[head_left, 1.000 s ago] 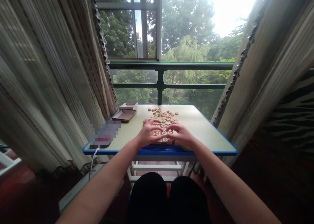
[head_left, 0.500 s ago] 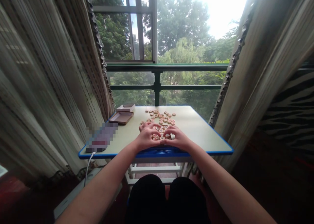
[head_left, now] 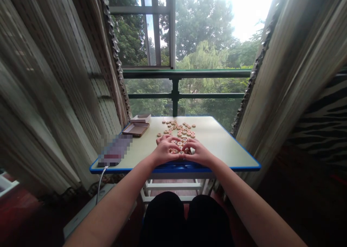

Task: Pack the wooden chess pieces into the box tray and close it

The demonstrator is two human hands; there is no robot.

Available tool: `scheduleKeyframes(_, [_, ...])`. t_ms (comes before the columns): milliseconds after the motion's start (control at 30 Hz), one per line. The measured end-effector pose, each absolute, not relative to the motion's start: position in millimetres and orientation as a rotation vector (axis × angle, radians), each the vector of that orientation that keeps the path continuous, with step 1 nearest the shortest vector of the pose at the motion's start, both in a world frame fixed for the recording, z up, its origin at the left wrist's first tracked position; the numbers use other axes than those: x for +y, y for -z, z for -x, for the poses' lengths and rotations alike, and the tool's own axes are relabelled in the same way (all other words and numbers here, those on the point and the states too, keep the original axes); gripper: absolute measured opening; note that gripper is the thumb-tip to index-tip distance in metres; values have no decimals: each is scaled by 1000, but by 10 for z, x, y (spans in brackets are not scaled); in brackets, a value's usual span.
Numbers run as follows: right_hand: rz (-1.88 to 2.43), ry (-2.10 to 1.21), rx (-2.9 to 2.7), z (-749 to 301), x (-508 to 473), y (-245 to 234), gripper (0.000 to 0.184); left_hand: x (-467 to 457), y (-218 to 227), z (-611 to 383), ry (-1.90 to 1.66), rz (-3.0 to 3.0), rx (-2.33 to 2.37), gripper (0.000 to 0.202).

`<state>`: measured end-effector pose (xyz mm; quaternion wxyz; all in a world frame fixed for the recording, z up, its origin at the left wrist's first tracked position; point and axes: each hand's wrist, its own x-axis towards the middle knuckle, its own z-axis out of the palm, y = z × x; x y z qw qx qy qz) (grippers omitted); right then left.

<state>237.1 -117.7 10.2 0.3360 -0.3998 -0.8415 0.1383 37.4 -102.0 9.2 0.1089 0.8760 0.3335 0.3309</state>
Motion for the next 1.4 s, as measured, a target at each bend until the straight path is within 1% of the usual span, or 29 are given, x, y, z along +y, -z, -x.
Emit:
scheduleKeyframes(200, [1048, -345, -2170, -2383, -1183, -96, 18, -1003, -77, -379, -940, -2580, 989, 19])
scheduleKeyframes(533, [1034, -401, -2199, -2407, -1170, -108, 12, -1030, -96, -396, -895, -2591, 1027, 18])
scheduleKeyframes(800, [1026, -413, -2176, -2429, -1182, -110, 8, -1037, -111, -399, -945, -2577, 1082, 9])
scheduleKeyframes(1033, [977, -402, -2194, -2424, -1174, -99, 10, -1046, -107, -416, -922, -2592, 1096, 12])
scheduleKeyframes(1267, [976, -402, -2198, -2420, -1150, -72, 9, -1036, -94, -419, -913, -2610, 1085, 23])
scheduleKeyframes(1400, [972, -405, -2196, -2423, -1151, -81, 9, -1026, -99, -412, -940, -2599, 1147, 23])
